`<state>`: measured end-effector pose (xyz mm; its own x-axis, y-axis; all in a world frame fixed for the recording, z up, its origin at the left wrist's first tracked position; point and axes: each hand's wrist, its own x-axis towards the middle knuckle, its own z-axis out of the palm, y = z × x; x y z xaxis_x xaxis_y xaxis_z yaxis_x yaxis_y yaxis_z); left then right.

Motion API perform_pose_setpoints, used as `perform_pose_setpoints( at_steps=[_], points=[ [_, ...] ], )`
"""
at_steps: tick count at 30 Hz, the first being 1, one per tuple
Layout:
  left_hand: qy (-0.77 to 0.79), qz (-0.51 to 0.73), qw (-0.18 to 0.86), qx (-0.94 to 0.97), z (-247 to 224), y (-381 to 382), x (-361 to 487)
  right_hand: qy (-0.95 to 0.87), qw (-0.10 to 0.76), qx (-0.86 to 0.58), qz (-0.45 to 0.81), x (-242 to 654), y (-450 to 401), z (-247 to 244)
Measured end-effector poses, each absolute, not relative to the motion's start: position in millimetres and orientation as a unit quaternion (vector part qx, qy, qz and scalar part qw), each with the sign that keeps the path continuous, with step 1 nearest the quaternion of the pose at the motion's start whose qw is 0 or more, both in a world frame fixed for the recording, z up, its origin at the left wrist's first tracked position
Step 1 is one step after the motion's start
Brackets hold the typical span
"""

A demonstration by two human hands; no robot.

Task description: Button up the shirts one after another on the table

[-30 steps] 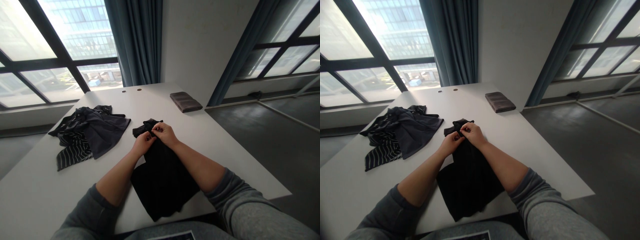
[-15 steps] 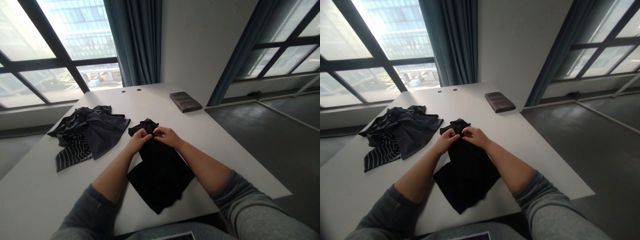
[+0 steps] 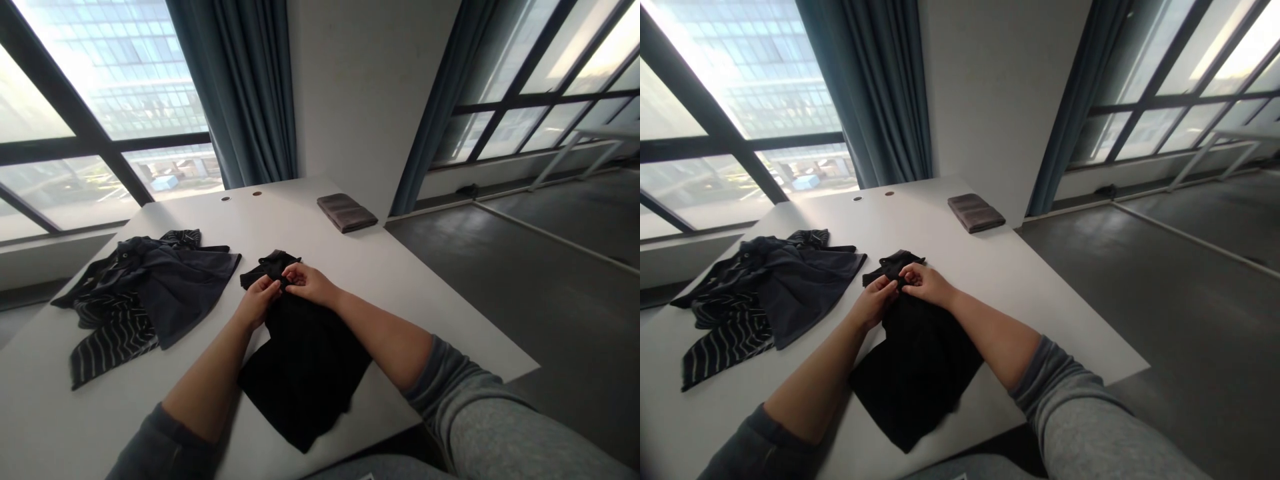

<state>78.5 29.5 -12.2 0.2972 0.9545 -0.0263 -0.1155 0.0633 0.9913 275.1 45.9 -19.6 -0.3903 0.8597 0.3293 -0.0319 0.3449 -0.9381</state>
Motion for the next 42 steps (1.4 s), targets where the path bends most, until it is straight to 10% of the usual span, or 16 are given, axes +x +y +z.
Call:
perform_pose_setpoints(
  at_steps=[12, 42],
  points=[
    [0.558, 0.335, 0.168, 0.74, 10, 20, 82, -0.723, 0.461, -0.379, 0.347, 265, 33, -12],
    [0.448, 0.272, 0.465, 0.714, 4, 34, 58, -0.833, 0.393, -0.315, 0.228, 273, 28, -10]
  ],
)
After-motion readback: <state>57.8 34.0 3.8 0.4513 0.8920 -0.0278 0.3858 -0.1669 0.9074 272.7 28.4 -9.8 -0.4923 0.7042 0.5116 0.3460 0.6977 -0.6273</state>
